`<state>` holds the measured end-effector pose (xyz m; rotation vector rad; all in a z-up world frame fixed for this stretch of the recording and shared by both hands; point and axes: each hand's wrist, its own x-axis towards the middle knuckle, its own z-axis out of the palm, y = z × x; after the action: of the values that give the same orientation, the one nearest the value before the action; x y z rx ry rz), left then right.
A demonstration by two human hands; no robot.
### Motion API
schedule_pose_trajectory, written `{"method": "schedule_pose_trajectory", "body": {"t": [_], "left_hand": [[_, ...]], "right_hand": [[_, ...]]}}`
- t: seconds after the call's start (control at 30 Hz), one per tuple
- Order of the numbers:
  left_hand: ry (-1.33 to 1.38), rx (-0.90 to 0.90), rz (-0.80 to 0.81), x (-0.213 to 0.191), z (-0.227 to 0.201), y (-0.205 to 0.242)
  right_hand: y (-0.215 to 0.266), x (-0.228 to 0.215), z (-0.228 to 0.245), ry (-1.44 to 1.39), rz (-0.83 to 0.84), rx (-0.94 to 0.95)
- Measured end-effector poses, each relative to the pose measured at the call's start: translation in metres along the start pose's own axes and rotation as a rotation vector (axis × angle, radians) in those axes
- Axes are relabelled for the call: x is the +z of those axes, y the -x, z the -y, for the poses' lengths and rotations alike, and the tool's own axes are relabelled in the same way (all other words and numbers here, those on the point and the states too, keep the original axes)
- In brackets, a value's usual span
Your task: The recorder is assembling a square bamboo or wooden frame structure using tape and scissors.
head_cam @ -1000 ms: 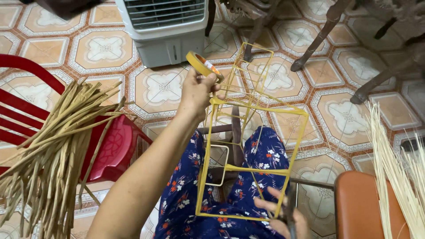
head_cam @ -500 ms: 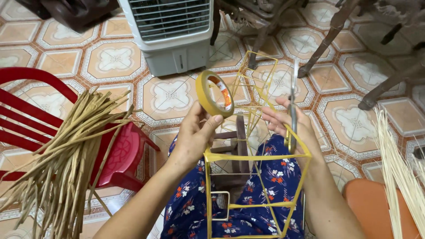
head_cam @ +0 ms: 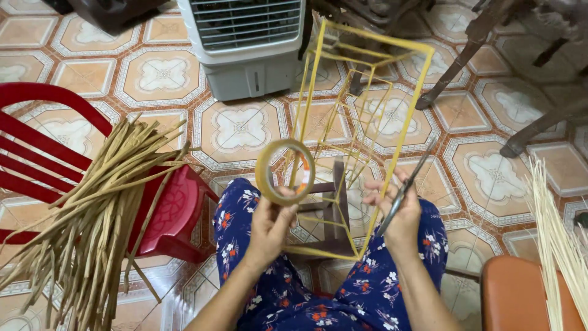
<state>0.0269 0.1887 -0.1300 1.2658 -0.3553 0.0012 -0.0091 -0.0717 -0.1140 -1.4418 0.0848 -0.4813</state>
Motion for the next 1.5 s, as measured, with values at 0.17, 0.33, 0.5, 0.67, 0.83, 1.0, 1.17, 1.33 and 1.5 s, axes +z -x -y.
{"method": "schedule_pose_trajectory", "body": {"t": [0.17,0.33,0.5,0.67,0.83,1.0,1.17,1.33,1.5], "left_hand": [[0.006,-0.088,0.015,-0.004,0.040,0.056],[-0.043,-0.136,-0.034,-0.010,0.020,0.091],[-0.453,0.115,0.054,-0.014,-0.053,0.098],[-0.422,-0.130,0.302,-0.019,-0.066,0.116],[-0.278,-0.116,0.631,-0.011,-0.088,0.089],[-0.680,-0.110,0.487,-0.043,-0.076,0.036],[-0.871,-0.106,0.290,-0.057,-0.070,0.010],[-0.873,-0.061,0.204,-0.060,-0.056,0.002],[-0.858,-0.001,0.063,-0.058,-0.034,-0.001]], "right_hand": [[0.052,-0.018,-0.056,-0.005,0.062,-0.024],[0.070,-0.019,-0.064,0.073,0.060,-0.001],[0.064,-0.022,-0.036,0.328,0.041,-0.065],[0.070,-0.018,0.025,0.245,0.200,-0.175],[0.071,-0.011,0.033,0.026,0.655,-0.051],[0.066,-0.015,-0.002,-0.275,0.745,0.247],[0.040,0.035,0.012,-0.080,0.663,0.136],[0.028,0.048,0.010,0.046,0.619,0.109],[0.019,0.046,0.005,0.041,0.602,0.115]]}}
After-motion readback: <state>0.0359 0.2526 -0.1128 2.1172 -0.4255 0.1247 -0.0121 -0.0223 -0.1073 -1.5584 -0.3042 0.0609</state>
